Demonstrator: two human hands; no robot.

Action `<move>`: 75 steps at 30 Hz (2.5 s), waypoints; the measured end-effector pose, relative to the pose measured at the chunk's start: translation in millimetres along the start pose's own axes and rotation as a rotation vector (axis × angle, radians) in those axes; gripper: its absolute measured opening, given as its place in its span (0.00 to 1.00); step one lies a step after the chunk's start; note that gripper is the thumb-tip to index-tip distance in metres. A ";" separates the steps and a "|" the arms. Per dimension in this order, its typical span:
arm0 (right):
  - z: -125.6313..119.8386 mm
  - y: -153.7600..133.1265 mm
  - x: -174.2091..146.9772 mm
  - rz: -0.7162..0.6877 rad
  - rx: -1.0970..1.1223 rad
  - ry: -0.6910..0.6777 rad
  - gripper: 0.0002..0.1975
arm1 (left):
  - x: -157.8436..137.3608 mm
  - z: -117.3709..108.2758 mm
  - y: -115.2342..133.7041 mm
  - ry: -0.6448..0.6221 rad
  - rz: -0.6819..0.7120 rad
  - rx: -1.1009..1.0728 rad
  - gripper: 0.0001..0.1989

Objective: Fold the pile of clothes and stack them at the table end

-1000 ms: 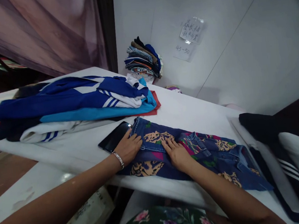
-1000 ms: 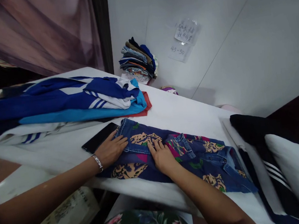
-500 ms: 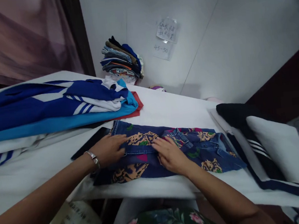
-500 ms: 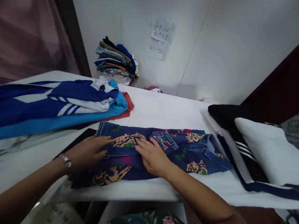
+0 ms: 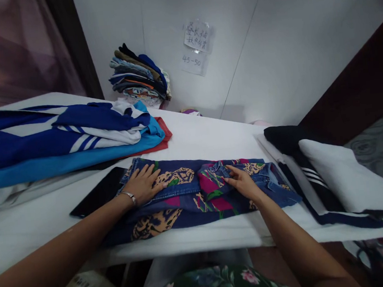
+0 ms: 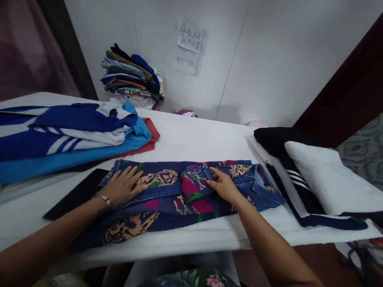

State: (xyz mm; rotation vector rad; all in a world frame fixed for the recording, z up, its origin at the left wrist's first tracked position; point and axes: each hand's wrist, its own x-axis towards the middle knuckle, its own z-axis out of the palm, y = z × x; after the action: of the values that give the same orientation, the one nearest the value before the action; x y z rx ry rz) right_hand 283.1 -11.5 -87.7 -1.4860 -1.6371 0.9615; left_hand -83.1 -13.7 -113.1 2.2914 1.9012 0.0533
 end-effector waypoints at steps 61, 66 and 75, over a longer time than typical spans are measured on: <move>119.9 -36.0 25.2 -0.647 -0.469 -0.576 0.27 | -48.6 -43.8 -17.8 0.079 -0.702 -0.899 0.31; 121.5 -33.9 26.7 -0.641 -0.419 -0.563 0.27 | -49.0 -47.1 -18.5 -0.133 -0.743 -1.396 0.25; 123.4 -34.7 28.1 -0.631 -0.395 -0.574 0.28 | -37.2 -57.2 -11.4 -0.228 -0.612 -1.499 0.22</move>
State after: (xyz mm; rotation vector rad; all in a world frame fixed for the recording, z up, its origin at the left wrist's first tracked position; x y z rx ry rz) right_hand 155.8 6.9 -114.0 -0.8218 -2.6195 0.7546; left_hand -108.8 -42.3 -55.5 0.6798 1.4250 0.7702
